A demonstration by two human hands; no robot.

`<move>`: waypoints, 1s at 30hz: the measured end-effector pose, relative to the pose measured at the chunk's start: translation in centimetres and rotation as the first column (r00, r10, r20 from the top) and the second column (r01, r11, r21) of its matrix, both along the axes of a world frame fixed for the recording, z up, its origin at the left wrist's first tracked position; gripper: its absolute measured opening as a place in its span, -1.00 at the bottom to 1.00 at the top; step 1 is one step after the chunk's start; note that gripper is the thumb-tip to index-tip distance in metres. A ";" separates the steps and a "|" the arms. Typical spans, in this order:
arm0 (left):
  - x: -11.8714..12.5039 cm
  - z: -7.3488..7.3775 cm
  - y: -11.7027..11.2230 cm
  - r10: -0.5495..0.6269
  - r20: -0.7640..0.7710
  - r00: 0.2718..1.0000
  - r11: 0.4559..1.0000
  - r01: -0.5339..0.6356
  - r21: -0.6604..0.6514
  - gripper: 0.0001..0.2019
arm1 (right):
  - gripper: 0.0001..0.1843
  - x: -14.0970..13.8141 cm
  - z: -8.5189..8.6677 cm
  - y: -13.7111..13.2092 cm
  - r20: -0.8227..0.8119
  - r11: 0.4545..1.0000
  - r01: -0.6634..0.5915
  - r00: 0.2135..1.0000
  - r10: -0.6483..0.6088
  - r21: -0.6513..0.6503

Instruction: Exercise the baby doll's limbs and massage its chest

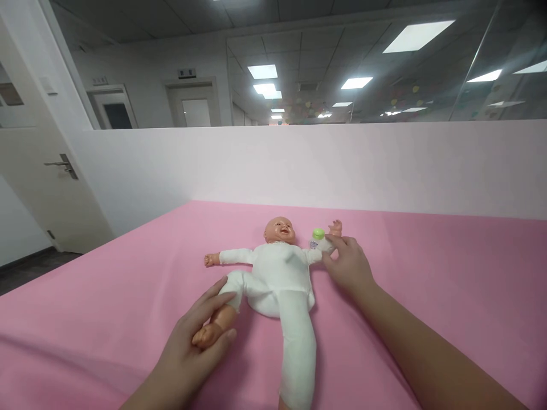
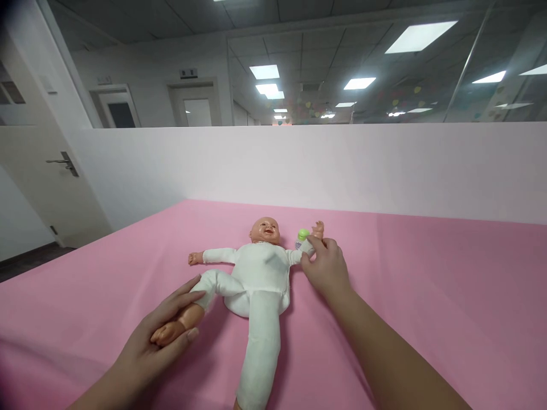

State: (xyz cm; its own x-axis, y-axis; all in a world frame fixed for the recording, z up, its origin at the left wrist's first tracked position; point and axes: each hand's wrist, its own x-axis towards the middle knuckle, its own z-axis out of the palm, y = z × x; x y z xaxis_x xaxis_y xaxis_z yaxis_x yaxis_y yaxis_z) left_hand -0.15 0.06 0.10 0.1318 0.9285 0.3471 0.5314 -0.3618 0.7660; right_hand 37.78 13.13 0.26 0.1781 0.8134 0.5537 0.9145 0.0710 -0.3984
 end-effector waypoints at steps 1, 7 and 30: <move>0.4 0.6 0.4 -0.001 0.017 1.000 1.000 0.001 -0.014 -0.54 | -0.47 -0.7 0.1 -0.4 0.015 0.996 -0.064 0.998 0.063 0.057; 3.4 2.4 4.4 -0.053 0.065 0.997 0.993 0.060 -0.106 -0.44 | -0.61 -4.8 0.0 -2.4 0.320 0.854 -0.509 0.832 0.454 0.112; 3.6 0.6 2.6 -0.040 -0.285 0.958 0.991 0.075 0.113 -0.43 | -0.50 -0.9 0.1 -0.5 0.047 0.973 -0.228 0.973 0.227 0.024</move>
State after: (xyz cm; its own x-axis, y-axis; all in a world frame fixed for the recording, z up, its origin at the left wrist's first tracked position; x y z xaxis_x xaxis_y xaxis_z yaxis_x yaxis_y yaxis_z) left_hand 3.46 2.63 0.67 0.2919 0.8697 0.3979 0.6946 -0.4788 0.5370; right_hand 36.89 12.58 0.33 -0.0349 0.8134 0.5807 0.8896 0.2900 -0.3528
